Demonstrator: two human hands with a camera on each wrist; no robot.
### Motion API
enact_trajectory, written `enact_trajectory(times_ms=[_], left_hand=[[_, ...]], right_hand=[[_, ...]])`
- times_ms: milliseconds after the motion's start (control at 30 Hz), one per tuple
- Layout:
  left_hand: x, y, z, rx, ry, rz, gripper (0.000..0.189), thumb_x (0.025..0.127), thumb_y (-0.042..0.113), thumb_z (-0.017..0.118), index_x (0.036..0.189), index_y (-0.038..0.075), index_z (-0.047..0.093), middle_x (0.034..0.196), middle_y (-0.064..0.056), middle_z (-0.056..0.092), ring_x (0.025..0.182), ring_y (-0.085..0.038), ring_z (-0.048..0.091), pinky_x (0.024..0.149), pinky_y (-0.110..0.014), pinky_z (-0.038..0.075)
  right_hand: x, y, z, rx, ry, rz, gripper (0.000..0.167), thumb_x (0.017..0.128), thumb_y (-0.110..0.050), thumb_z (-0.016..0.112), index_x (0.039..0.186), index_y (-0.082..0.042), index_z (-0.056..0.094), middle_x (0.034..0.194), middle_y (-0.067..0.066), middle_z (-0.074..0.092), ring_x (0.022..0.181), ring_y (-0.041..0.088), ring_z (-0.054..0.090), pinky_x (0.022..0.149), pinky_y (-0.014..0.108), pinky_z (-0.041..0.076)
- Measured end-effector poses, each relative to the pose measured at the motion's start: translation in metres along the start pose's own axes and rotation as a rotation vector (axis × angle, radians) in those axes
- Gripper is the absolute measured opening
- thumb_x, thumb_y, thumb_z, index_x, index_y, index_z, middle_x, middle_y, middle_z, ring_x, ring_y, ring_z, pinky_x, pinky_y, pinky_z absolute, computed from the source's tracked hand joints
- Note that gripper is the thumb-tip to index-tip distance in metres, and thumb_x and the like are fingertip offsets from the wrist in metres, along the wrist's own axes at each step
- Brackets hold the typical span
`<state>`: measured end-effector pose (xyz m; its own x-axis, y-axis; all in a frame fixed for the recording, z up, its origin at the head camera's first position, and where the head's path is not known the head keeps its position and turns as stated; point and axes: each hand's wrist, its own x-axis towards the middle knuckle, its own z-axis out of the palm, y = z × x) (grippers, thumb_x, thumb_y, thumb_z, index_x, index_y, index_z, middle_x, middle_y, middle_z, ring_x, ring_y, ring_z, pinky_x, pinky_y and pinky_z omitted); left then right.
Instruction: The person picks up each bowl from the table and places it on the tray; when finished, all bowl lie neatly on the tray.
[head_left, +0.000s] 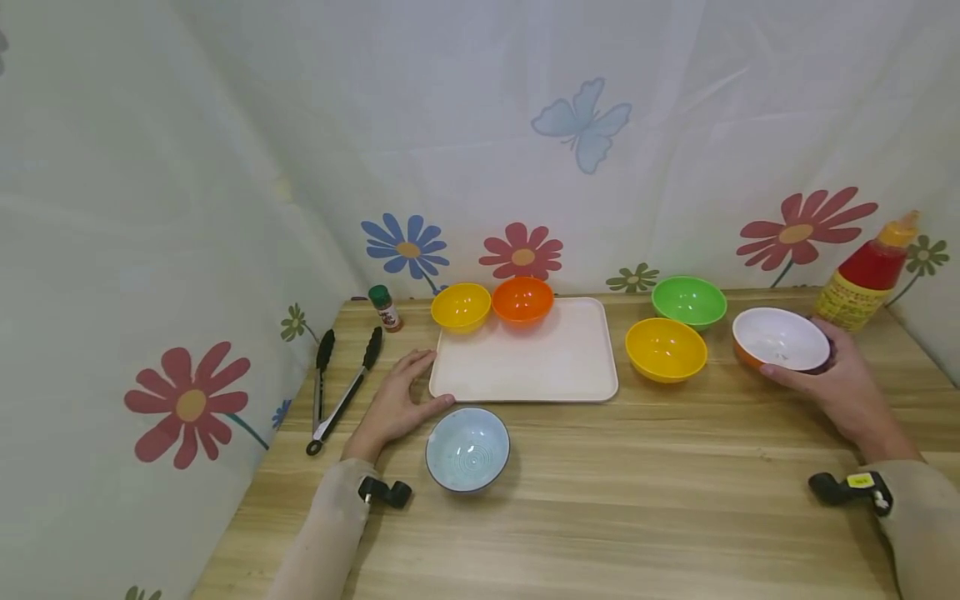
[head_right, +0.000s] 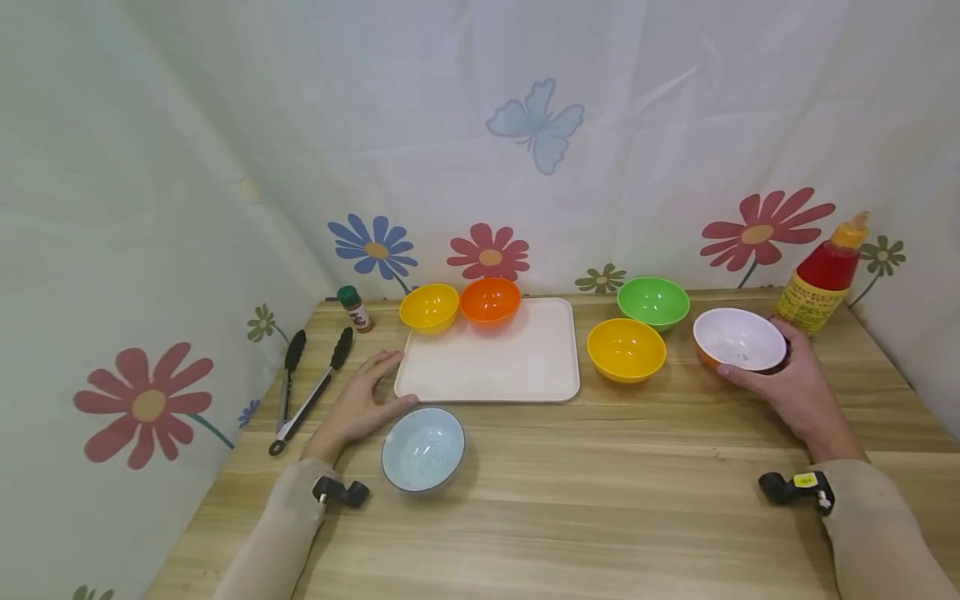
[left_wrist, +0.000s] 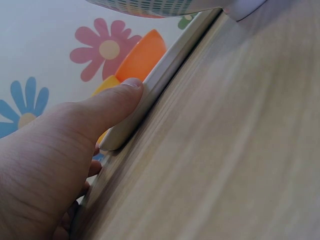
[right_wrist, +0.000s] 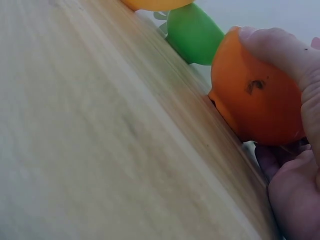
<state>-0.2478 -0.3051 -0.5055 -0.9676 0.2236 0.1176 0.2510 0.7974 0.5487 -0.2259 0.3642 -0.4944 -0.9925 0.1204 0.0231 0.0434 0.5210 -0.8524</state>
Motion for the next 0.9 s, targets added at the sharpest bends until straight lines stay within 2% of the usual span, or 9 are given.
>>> enact_trajectory(times_ms=[200, 467, 533, 633, 700, 767, 900], left_hand=[[-0.001, 0.000, 0.000, 0.001, 0.002, 0.014, 0.098, 0.092, 0.062, 0.085, 0.170, 0.014, 0.049, 0.176, -0.019, 0.040, 0.165, -0.043, 0.034, 0.133, -0.069, 0.029], [-0.002, 0.000, 0.001, 0.005, 0.009, 0.019, 0.098, 0.092, 0.062, 0.085, 0.169, 0.014, 0.049, 0.176, -0.019, 0.041, 0.164, -0.043, 0.035, 0.132, -0.069, 0.030], [-0.002, 0.000, 0.001, 0.008, 0.003, 0.020, 0.098, 0.093, 0.062, 0.084, 0.169, 0.013, 0.049, 0.176, -0.019, 0.041, 0.164, -0.043, 0.035, 0.133, -0.069, 0.030], [-0.001, 0.000, 0.002, 0.008, -0.002, 0.021, 0.098, 0.093, 0.063, 0.084, 0.170, 0.014, 0.048, 0.176, -0.018, 0.040, 0.165, -0.043, 0.034, 0.133, -0.069, 0.029], [-0.001, 0.000, 0.002, 0.006, 0.002, 0.018, 0.098, 0.092, 0.064, 0.084, 0.169, 0.014, 0.049, 0.176, -0.018, 0.040, 0.165, -0.043, 0.034, 0.133, -0.069, 0.029], [-0.001, -0.001, 0.002, 0.008, 0.004, 0.017, 0.099, 0.092, 0.064, 0.084, 0.169, 0.014, 0.049, 0.176, -0.018, 0.040, 0.165, -0.043, 0.034, 0.133, -0.069, 0.029], [0.000, -0.001, 0.002, 0.015, 0.004, 0.020, 0.099, 0.092, 0.064, 0.084, 0.169, 0.014, 0.049, 0.176, -0.017, 0.041, 0.165, -0.042, 0.034, 0.133, -0.068, 0.029]], right_hand=[[-0.002, -0.002, -0.001, 0.006, 0.025, 0.005, 0.113, 0.104, -0.042, 0.080, 0.177, -0.002, 0.003, 0.179, 0.038, 0.014, 0.158, 0.064, 0.021, 0.127, 0.081, 0.019], [-0.002, -0.016, 0.000, 0.029, 0.065, -0.024, 0.109, 0.104, -0.041, 0.081, 0.179, -0.008, 0.010, 0.179, 0.034, 0.019, 0.160, 0.059, 0.024, 0.134, 0.069, 0.022], [-0.004, -0.021, 0.000, 0.029, 0.069, -0.030, 0.108, 0.103, -0.041, 0.082, 0.179, -0.010, 0.011, 0.179, 0.033, 0.020, 0.159, 0.058, 0.026, 0.135, 0.063, 0.025], [-0.004, -0.028, -0.001, 0.028, 0.067, -0.046, 0.106, 0.103, -0.043, 0.082, 0.180, -0.018, 0.013, 0.179, 0.029, 0.022, 0.158, 0.056, 0.029, 0.133, 0.034, 0.034], [-0.004, -0.035, -0.001, 0.020, 0.068, -0.065, 0.105, 0.103, -0.044, 0.081, 0.180, -0.022, 0.014, 0.179, 0.027, 0.024, 0.157, 0.055, 0.030, 0.121, 0.016, 0.039], [-0.003, -0.044, -0.001, 0.005, 0.073, -0.082, 0.106, 0.102, -0.046, 0.081, 0.180, -0.021, 0.014, 0.178, 0.027, 0.025, 0.156, 0.055, 0.032, 0.108, 0.004, 0.041], [0.001, -0.064, 0.001, -0.007, 0.081, -0.108, 0.107, 0.101, -0.046, 0.082, 0.179, -0.015, 0.016, 0.176, 0.028, 0.029, 0.153, 0.055, 0.035, 0.103, 0.003, 0.043]])
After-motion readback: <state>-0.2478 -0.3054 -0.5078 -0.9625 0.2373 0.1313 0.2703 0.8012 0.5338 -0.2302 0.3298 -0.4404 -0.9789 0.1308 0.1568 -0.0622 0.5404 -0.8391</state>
